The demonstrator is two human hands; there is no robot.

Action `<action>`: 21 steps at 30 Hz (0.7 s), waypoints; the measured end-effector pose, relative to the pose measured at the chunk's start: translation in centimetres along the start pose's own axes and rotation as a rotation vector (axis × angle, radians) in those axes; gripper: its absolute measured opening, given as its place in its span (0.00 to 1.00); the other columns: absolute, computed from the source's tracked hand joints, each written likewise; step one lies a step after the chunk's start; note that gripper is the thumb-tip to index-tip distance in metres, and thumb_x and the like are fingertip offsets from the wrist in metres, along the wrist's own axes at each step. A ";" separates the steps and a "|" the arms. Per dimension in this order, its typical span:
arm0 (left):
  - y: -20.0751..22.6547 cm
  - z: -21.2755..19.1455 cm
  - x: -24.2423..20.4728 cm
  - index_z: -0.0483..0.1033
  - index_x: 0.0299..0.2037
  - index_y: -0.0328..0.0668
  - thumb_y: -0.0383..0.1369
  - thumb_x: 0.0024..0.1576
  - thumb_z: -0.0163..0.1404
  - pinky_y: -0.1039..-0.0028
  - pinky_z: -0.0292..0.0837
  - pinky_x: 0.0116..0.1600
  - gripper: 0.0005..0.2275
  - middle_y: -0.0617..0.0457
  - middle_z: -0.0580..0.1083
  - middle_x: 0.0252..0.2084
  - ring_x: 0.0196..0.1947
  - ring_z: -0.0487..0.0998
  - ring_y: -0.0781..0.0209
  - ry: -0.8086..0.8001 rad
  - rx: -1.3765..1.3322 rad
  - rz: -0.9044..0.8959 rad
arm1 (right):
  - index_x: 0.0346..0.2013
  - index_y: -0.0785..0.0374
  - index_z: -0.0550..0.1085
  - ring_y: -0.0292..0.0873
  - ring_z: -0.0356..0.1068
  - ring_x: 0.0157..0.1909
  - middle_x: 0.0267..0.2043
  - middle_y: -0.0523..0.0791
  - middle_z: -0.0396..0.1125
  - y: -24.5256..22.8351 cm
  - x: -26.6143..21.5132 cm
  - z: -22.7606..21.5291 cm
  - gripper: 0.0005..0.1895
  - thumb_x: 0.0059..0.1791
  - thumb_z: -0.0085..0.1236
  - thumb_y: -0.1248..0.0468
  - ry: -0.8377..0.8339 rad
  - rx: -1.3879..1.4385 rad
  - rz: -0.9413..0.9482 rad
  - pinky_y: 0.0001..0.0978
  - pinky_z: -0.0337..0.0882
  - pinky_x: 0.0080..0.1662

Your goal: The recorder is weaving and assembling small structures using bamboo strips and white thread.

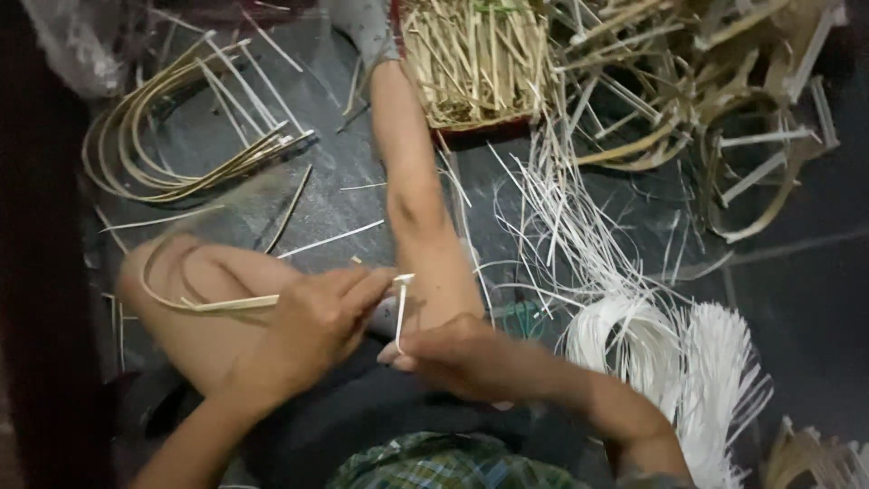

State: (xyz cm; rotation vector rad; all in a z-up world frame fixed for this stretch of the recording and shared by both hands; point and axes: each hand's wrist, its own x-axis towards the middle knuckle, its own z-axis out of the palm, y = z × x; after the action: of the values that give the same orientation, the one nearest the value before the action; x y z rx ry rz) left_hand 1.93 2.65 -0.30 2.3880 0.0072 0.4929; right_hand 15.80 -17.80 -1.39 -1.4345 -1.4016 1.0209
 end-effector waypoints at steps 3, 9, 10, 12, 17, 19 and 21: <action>1.2 -0.1 0.0 0.75 0.49 0.38 0.25 0.48 0.56 0.60 0.73 0.34 0.17 0.46 0.74 0.31 0.30 0.78 0.46 -0.129 0.031 0.022 | 0.46 0.62 0.77 0.45 0.76 0.37 0.38 0.47 0.73 -1.3 2.8 -4.4 0.08 0.58 0.54 0.62 0.031 -0.266 -0.158 0.34 0.74 0.40; 1.5 -2.4 -0.3 0.74 0.48 0.38 0.28 0.52 0.57 0.62 0.74 0.36 0.14 0.47 0.74 0.34 0.31 0.79 0.48 -0.034 -0.042 0.100 | 0.40 0.69 0.79 0.35 0.60 0.28 0.29 0.39 0.67 11.5 4.1 -2.7 0.13 0.59 0.54 0.62 0.015 0.584 0.391 0.26 0.60 0.31; 1.1 -2.5 -0.5 0.75 0.48 0.38 0.28 0.53 0.57 0.63 0.74 0.36 0.13 0.47 0.75 0.35 0.31 0.79 0.48 0.003 -0.052 0.067 | 0.42 0.68 0.78 0.34 0.66 0.32 0.33 0.39 0.72 13.6 3.3 -1.3 0.11 0.59 0.54 0.62 0.067 0.655 0.415 0.25 0.66 0.34; 0.5 -2.2 -0.1 0.75 0.49 0.37 0.27 0.53 0.57 0.63 0.73 0.35 0.14 0.47 0.75 0.35 0.30 0.78 0.48 -0.003 -0.012 0.021 | 0.45 0.66 0.78 0.35 0.69 0.35 0.35 0.41 0.73 10.1 0.6 1.7 0.12 0.59 0.50 0.61 0.066 0.510 0.420 0.27 0.69 0.38; 1.0 0.2 0.6 0.76 0.53 0.34 0.25 0.48 0.55 0.61 0.72 0.32 0.19 0.45 0.74 0.33 0.28 0.77 0.48 -0.084 0.148 0.054 | 0.55 0.63 0.75 0.42 0.78 0.45 0.43 0.49 0.75 -3.3 0.7 -2.0 0.12 0.61 0.48 0.63 0.095 0.004 0.048 0.33 0.76 0.47; 1.3 0.8 0.2 0.76 0.51 0.33 0.26 0.47 0.54 0.62 0.72 0.32 0.20 0.46 0.72 0.32 0.29 0.77 0.49 -0.099 0.201 0.137 | 0.52 0.63 0.76 0.43 0.76 0.38 0.39 0.49 0.73 -3.3 2.2 -5.0 0.11 0.58 0.53 0.62 0.009 -0.247 -0.137 0.33 0.74 0.42; 2.2 -0.1 0.3 0.76 0.48 0.34 0.28 0.49 0.55 0.63 0.71 0.32 0.16 0.47 0.72 0.31 0.28 0.77 0.50 -0.089 0.184 0.141 | 0.46 0.65 0.79 0.35 0.64 0.30 0.30 0.42 0.66 -1.1 3.8 -6.7 0.12 0.58 0.53 0.60 0.048 0.191 0.092 0.26 0.63 0.33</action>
State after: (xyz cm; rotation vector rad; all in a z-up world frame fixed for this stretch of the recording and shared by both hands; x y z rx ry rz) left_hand 1.89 1.11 1.29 2.6011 -0.1638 0.4688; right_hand 22.00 -14.27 1.65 -1.3832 -1.1789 1.1396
